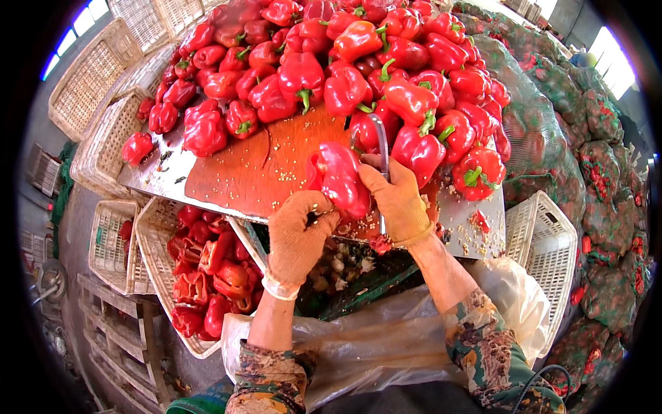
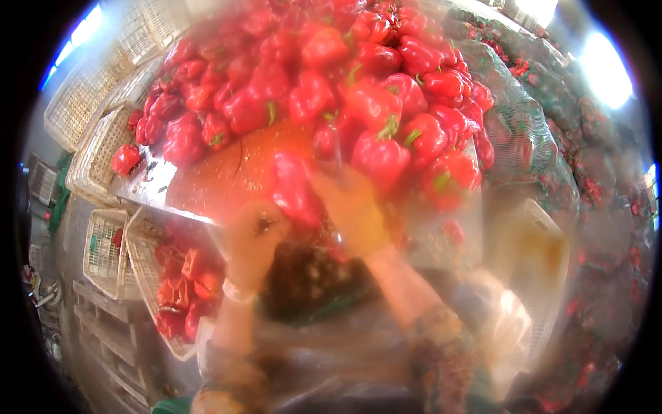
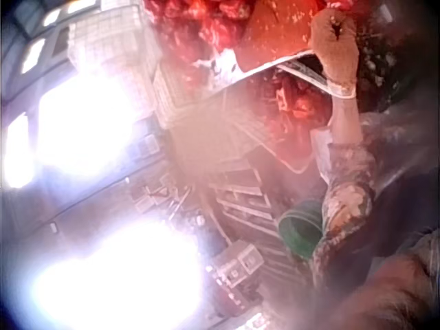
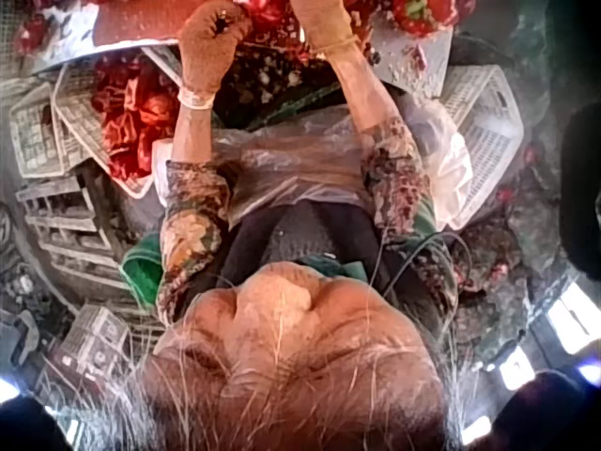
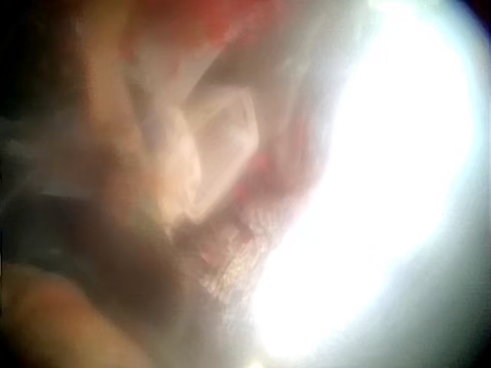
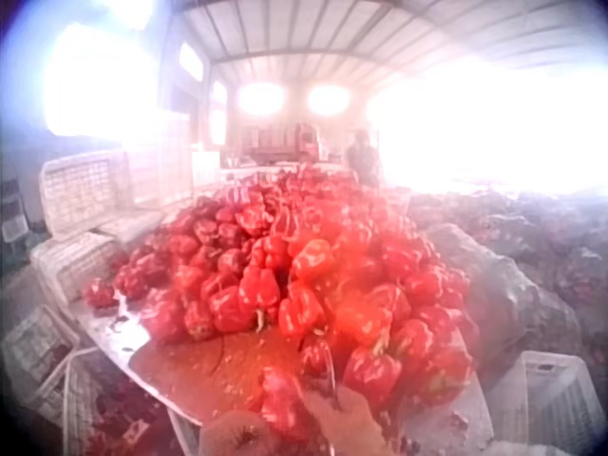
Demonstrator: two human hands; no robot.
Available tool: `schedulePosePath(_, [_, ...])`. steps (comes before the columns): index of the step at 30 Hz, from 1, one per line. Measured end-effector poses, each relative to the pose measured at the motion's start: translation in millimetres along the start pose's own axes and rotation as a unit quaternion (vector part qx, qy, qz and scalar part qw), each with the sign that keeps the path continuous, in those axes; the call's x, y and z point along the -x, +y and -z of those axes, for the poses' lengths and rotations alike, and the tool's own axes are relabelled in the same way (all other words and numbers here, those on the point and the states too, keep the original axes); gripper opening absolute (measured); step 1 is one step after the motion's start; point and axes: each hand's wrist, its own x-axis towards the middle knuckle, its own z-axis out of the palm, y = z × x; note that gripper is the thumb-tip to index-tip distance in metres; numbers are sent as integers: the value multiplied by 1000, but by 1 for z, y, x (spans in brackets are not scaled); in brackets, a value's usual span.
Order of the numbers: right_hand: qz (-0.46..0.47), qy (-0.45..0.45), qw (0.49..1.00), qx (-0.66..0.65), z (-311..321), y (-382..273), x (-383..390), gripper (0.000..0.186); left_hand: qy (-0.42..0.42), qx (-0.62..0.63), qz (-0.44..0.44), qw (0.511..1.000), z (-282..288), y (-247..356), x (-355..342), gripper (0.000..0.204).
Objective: The person uses a knife to cut the stems and remove the seeds from red bell peppers. They work at a table piled with peppers, placing the cleaned peppers into a white basket below.
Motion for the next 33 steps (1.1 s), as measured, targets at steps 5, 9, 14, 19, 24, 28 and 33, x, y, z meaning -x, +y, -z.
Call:
schedulePosePath(5, [-11,-123,991,48,-5,-47,-3,79,-63,-132,-96,985,0,1,-4,13])
schedulePosePath(9, [-12,-101,971,214,-11,-45,-13,67,-212,-131,-127,960,1,1,1,13])
schedulePosePath(14, [9,-102,954,281,-12,-33,-25,71,-61,-142,-84,984,11,10,8,17])
schedulePosePath(19, [25,-142,961,236,-8,-38,-28,68,-7,-197,-50,979,6,11,-5,38])
schedulePosePath(24, [53,-147,960,233,-8,-34,-27,62,59,-205,-84,973,-2,4,-5,48])
schedulePosePath(28, [53,-81,981,167,-15,-20,-24,59,77,-287,-110,948,-6,-1,-11,49])
schedulePosePath(33, [-85,-67,988,-113,-12,-19,-22,41,60,-287,-81,953,12,-7,-4,45])
